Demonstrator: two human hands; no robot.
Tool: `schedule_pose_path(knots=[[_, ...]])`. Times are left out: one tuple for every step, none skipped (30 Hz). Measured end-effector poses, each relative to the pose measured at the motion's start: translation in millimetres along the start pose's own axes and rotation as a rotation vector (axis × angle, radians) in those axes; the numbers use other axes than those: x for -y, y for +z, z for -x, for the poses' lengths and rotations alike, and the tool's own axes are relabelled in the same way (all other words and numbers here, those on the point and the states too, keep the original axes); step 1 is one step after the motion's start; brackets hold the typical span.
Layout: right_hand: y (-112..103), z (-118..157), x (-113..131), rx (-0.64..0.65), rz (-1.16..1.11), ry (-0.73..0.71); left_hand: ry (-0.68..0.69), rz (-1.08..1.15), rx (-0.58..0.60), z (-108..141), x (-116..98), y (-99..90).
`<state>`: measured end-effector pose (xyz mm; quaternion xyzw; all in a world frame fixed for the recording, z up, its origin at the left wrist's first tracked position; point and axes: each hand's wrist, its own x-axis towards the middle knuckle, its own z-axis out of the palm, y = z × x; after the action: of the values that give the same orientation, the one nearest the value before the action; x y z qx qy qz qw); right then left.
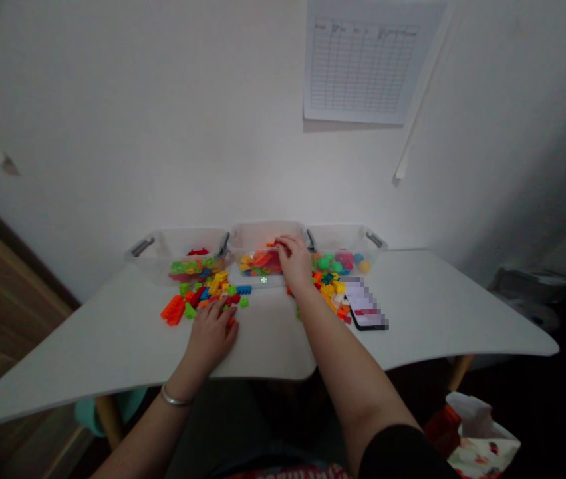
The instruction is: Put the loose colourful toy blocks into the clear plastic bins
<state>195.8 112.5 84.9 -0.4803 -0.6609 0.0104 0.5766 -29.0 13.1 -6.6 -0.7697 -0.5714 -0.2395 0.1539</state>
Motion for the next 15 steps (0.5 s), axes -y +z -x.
schedule_pose_path(knots=[[-0.1,-7.1,-2.1,0.01,0.016,0.005,0.0,0.0,0.003,0.1,0.3,-0.1],[0.6,-12.5,-4.2,0.025,0.038,0.007,0.001,0.0,0.006,0.3,0.6,-0.2],[1.7,-16.3,-6.3,0.042,0.065,0.007,0.001,0.001,0.009,0.4,0.8,-0.2],[3.2,-18.7,-8.1,0.062,0.096,0.006,0.003,0.002,0.009,0.4,1.0,-0.1],[4.8,-19.8,-9.7,0.084,0.129,0.004,0.005,0.002,0.006,0.5,1.1,0.1],[6.3,-19.9,-10.8,0.106,0.16,0.001,0.006,0.0,0.002,0.5,1.1,0.4],[7.6,-19.2,-11.6,0.13,0.187,-0.002,0.007,-0.004,-0.004,0.5,1.1,0.8],[8.6,-18.0,-11.9,0.153,0.208,-0.005,0.007,-0.011,-0.01,0.5,1.0,1.2],[9.2,-16.5,-11.8,0.172,0.225,-0.008,0.007,-0.018,-0.015,0.5,0.9,1.5],[9.3,-14.7,-11.4,0.187,0.238,-0.011,0.006,-0.023,-0.018,0.5,0.8,1.8],[9.1,-12.9,-10.7,0.197,0.25,-0.016,0.006,-0.024,-0.018,0.5,0.7,1.9],[8.7,-11.1,-10.0,0.204,0.26,-0.024,0.006,-0.021,-0.017,0.5,0.6,1.9],[8.2,-9.1,-9.3,0.207,0.269,-0.035,0.006,-0.015,-0.014,0.4,0.5,1.8],[7.6,-7.1,-8.7,0.208,0.277,-0.047,0.005,-0.008,-0.01,0.4,0.4,1.6],[7.1,-4.8,-8.2,0.207,0.283,-0.059,0.004,-0.002,-0.006,0.4,0.4,1.4]])
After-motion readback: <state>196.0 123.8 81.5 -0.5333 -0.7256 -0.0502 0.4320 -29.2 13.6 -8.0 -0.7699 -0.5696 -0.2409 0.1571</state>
